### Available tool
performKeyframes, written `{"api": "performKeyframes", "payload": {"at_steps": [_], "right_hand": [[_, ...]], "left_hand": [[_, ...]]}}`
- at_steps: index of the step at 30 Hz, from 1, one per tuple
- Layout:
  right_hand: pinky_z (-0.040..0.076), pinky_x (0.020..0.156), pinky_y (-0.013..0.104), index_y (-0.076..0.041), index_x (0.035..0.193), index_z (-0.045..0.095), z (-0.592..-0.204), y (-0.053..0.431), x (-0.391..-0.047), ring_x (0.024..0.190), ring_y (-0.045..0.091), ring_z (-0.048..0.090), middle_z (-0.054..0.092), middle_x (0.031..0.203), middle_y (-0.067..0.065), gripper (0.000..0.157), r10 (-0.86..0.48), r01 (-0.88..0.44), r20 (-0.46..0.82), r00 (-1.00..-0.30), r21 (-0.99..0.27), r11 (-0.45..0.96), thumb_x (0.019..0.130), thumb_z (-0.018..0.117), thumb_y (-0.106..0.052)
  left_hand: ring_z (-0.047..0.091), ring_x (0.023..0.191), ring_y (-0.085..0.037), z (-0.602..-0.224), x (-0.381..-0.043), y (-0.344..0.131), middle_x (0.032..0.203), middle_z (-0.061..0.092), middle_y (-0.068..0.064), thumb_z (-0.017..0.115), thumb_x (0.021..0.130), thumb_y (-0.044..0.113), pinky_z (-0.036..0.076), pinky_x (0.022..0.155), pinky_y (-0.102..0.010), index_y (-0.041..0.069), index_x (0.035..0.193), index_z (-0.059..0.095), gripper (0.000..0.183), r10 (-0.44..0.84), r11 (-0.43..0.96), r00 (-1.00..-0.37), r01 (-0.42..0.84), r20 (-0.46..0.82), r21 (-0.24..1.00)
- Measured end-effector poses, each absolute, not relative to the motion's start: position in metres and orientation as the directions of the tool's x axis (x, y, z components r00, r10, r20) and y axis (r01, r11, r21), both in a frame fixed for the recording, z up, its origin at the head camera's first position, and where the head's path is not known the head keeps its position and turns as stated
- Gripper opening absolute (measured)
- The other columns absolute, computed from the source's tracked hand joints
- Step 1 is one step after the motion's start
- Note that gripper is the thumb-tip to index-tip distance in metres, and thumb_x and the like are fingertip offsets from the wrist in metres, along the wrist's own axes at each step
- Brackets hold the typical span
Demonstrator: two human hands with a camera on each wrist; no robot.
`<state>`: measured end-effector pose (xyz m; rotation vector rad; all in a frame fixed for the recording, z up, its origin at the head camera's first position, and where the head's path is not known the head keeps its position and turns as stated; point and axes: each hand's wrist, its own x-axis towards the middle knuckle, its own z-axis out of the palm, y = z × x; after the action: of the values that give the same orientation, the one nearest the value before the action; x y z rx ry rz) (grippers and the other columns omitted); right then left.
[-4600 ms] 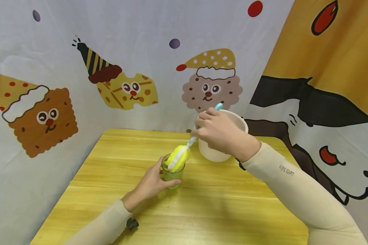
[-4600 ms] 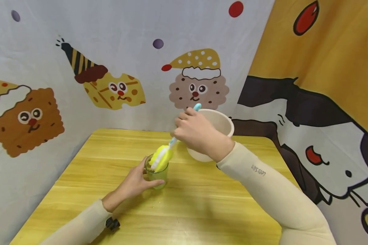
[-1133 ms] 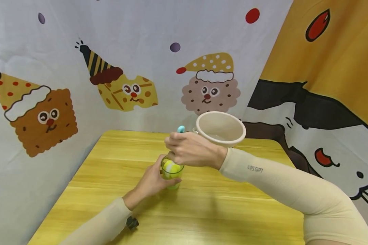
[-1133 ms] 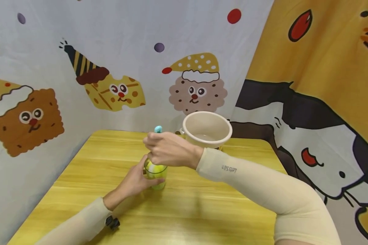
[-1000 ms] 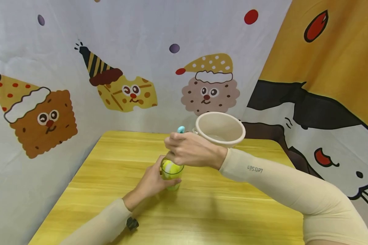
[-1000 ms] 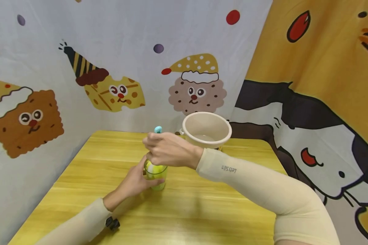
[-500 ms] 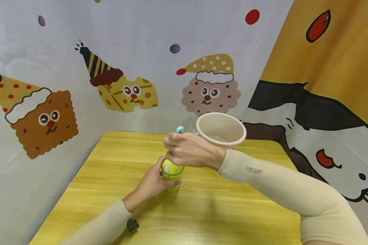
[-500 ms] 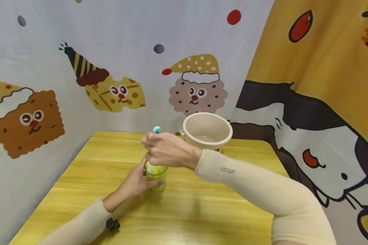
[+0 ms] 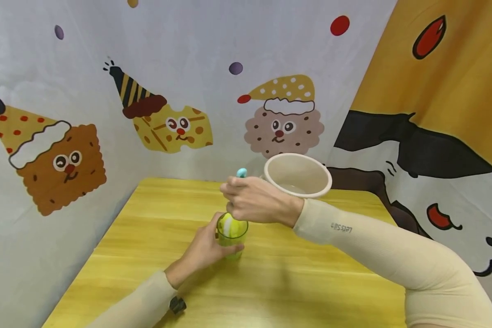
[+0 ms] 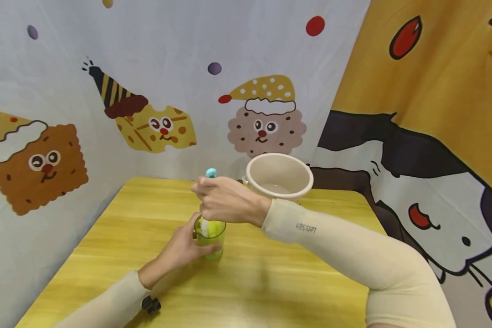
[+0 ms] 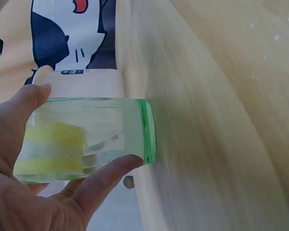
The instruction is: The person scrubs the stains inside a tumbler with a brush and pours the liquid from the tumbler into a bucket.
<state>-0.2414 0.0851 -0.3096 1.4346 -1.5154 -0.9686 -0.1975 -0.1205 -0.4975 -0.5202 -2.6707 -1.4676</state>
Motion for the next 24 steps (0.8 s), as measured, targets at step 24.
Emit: {"api": "performKeyframes", "payload": {"at_steps": [24], "right_hand": [[0.041, 0.106, 0.036, -0.036, 0.099, 0.088, -0.3036, 0.0884, -0.2434, 0.109, 0.017, 0.057, 0.081, 0.095, -0.014, 0.007, -0.98, -0.567, -0.028, -0.199, 0.819, 0.091, 0.098, 0.089, -0.043]], "left_hand": [[0.082, 0.127, -0.027, -0.4959, -0.1983, -0.1213, 0.14, 0.082, -0.005, 0.107, 0.087, 0.035, 0.07, 0.107, -0.052, 0.02, 0.159, 0.054, 0.09, 0.282, 0.504, -0.933, 0.344, 0.225, 0.793]]}}
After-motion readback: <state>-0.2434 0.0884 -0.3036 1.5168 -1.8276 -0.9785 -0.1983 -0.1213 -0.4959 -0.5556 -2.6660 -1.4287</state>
